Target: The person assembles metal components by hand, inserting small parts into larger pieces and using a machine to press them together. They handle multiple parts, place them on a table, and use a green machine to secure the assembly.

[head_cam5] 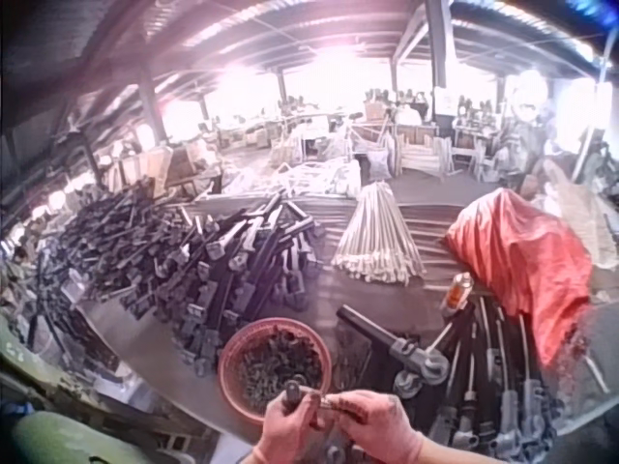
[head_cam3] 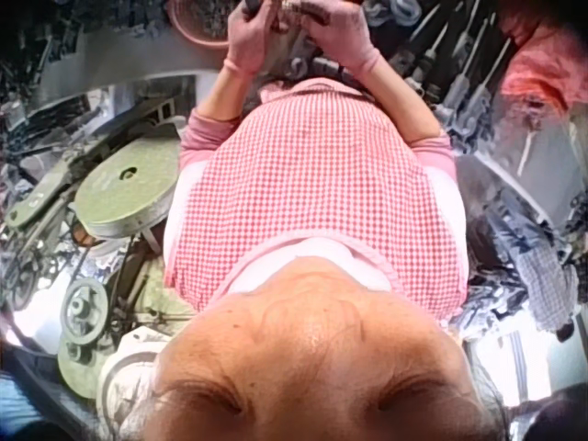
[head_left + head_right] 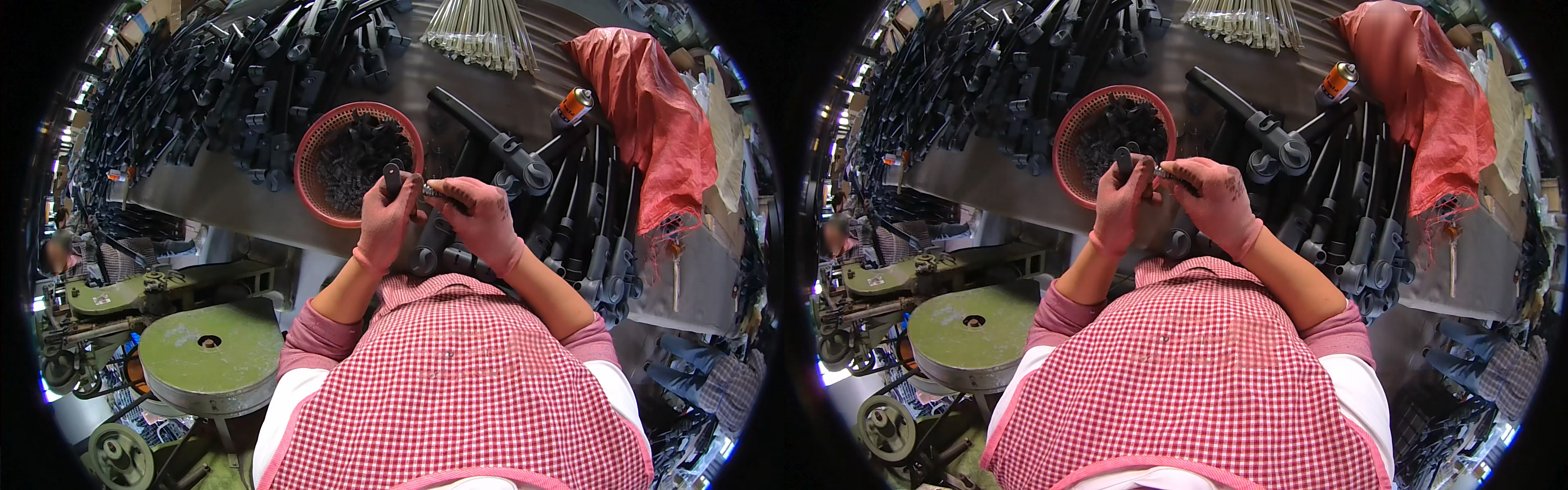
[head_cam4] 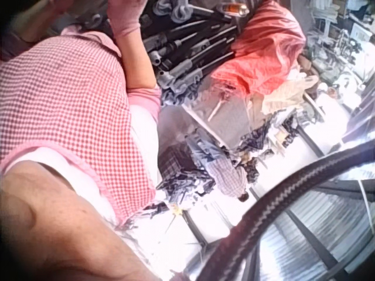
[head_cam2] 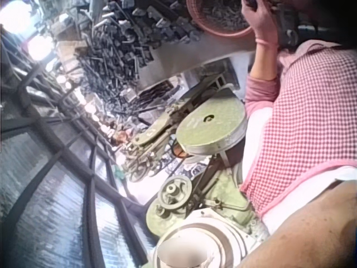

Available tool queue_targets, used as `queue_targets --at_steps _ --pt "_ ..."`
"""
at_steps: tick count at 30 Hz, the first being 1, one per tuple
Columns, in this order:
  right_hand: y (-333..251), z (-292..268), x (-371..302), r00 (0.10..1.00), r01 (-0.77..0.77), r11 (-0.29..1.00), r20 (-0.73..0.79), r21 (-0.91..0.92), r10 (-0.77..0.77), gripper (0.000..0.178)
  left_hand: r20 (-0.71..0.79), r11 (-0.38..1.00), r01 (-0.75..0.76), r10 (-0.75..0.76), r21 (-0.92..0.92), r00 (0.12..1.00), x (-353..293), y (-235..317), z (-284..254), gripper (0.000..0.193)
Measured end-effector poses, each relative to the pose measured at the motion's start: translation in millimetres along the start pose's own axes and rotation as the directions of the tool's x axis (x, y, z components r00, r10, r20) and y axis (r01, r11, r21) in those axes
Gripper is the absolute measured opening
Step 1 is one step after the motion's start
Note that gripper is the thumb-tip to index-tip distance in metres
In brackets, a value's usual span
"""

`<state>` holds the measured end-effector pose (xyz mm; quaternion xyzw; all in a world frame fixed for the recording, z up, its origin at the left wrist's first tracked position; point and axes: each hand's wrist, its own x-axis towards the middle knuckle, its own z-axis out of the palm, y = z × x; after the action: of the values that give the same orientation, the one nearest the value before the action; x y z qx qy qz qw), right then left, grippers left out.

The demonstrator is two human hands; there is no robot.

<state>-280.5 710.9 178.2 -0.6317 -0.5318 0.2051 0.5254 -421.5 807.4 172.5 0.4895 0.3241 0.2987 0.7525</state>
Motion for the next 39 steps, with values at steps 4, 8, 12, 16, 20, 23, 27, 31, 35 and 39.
queue_targets --at_steps 4,8,12,16,20,23,27,31,35,39 --pt "10.7 8.7 -4.0 0.962 -0.257 0.852 0.034 0.456 0.272 0.027 -0.053 0.957 0.253 -0.263 -0.141 0.963 -3.0 7.4 4.5 0.022" --pt "11.8 7.4 -0.1 0.971 -0.202 0.788 0.014 0.582 0.238 0.028 0.025 0.889 0.392 -0.397 -0.236 0.917 -1.7 7.0 3.8 0.026" --pt "12.1 -4.4 4.7 0.967 0.251 0.928 0.018 -0.274 -0.256 0.032 0.127 0.793 0.485 -0.474 -0.370 0.872 5.1 -4.8 -2.2 0.023" --pt "13.6 -0.8 2.7 0.938 0.306 0.836 -0.006 -0.455 -0.347 0.030 0.274 0.557 0.608 -0.569 -0.565 0.775 15.0 -16.5 -10.1 0.024" --pt "16.4 7.8 5.8 0.964 0.178 0.901 -0.115 -0.396 -0.240 0.018 0.562 0.300 0.739 -0.497 -0.604 0.661 21.1 -21.9 -19.4 0.028" --pt "21.7 1.8 22.2 0.938 -0.323 0.926 -0.063 0.193 0.341 0.019 0.531 0.309 0.713 -0.499 -0.629 0.685 28.1 -22.3 -30.9 0.032" --pt "27.0 -8.1 39.2 0.809 -0.524 0.557 0.172 0.645 0.562 0.022 -0.169 0.961 0.250 -0.268 -0.119 0.949 48.9 -21.9 -48.8 0.039" --pt "24.0 3.2 33.1 0.835 -0.517 0.553 0.245 0.653 0.492 0.021 -0.163 0.995 0.076 -0.065 0.061 0.984 56.2 -20.8 -61.1 0.029" --pt "14.9 12.9 24.7 0.906 -0.407 0.777 0.101 0.479 0.412 0.021 0.163 0.994 0.005 0.013 -0.111 0.986 25.9 -15.8 -59.2 0.022" --pt "-0.6 18.2 22.1 0.990 -0.124 0.990 -0.060 0.070 0.128 0.020 0.283 0.939 0.152 -0.062 -0.309 0.957 5.1 -5.2 -39.2 0.012"
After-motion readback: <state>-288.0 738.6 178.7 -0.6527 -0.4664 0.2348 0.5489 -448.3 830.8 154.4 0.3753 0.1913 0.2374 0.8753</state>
